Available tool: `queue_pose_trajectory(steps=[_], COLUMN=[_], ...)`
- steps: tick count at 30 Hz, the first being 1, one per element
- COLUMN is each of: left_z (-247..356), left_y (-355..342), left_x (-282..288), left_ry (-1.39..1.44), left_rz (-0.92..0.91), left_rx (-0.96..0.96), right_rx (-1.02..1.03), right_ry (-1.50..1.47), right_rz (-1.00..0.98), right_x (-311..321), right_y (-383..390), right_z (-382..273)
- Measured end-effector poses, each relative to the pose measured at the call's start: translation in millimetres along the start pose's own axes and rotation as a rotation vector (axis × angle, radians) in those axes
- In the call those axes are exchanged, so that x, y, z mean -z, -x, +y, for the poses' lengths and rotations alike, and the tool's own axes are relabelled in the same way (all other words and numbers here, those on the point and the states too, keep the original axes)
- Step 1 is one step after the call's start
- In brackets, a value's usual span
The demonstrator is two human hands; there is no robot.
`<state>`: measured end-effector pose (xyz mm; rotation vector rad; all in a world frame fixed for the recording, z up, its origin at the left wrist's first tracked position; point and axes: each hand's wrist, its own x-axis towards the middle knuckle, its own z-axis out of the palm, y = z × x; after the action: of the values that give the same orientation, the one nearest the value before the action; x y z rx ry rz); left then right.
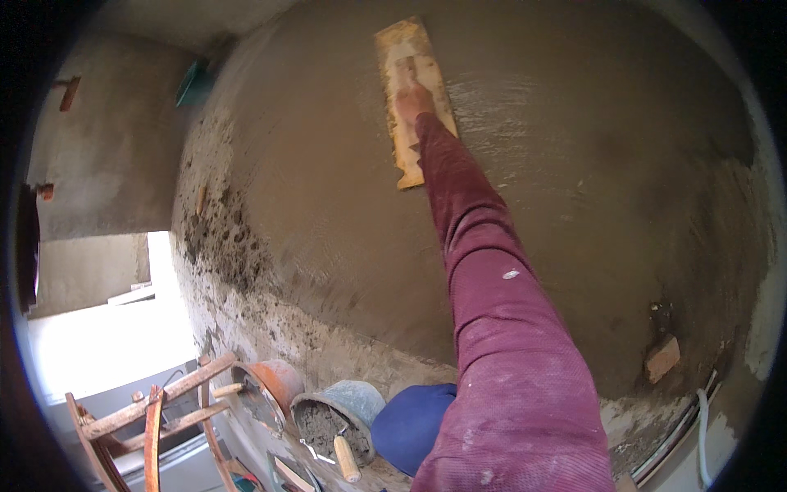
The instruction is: The person applies plaster to a wall using a trowel and then smooths the surface with a wooden float.
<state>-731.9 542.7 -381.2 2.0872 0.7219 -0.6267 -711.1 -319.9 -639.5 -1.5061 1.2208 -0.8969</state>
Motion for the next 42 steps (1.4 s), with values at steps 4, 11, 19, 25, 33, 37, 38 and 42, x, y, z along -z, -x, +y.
queue_pose_trajectory(steps=[4, 11, 19, 25, 33, 37, 38, 42], left_z=[16.1, 28.6, 22.6, 50.0, 93.5, 73.9, 68.3, 58.4], left_y=[-14.8, -40.3, -69.4, -94.8, -67.8, -64.8, -64.4, -98.0], left_x=[-17.8, -36.3, 8.2, 60.9, 14.5, 4.0, 8.7, 22.1], left_ry=[-0.033, -0.087, -0.124, -0.135, -0.197, -0.266, -0.283, -0.312], left_rz=[-0.038, -0.109, -0.136, -0.169, -0.288, -0.326, -0.3, -0.262], left_rx=[-0.037, -0.101, -0.217, -0.346, -0.503, -0.468, -0.441, -0.365], right_rx=[0.184, 0.619, -0.212, 0.095, 0.291, -0.056, -0.082, 0.297], right_ry=[0.034, 0.565, 0.096, 0.339, -0.096, -0.048, -0.032, 0.138], right_rz=[0.171, 0.575, 0.67, 0.155, -0.573, -0.697, -0.692, -0.332], right_x=[104.2, 333.0, 467.6, 392.6, 114.3, 81.9, 79.9, 93.4], right_y=[-35.6, -2.1, 177.8, 281.1, 382.0, 362.3, 356.9, 286.1], right_z=[51.7, 131.5, 80.6, 61.1, -26.9, -44.5, -48.6, 12.6])
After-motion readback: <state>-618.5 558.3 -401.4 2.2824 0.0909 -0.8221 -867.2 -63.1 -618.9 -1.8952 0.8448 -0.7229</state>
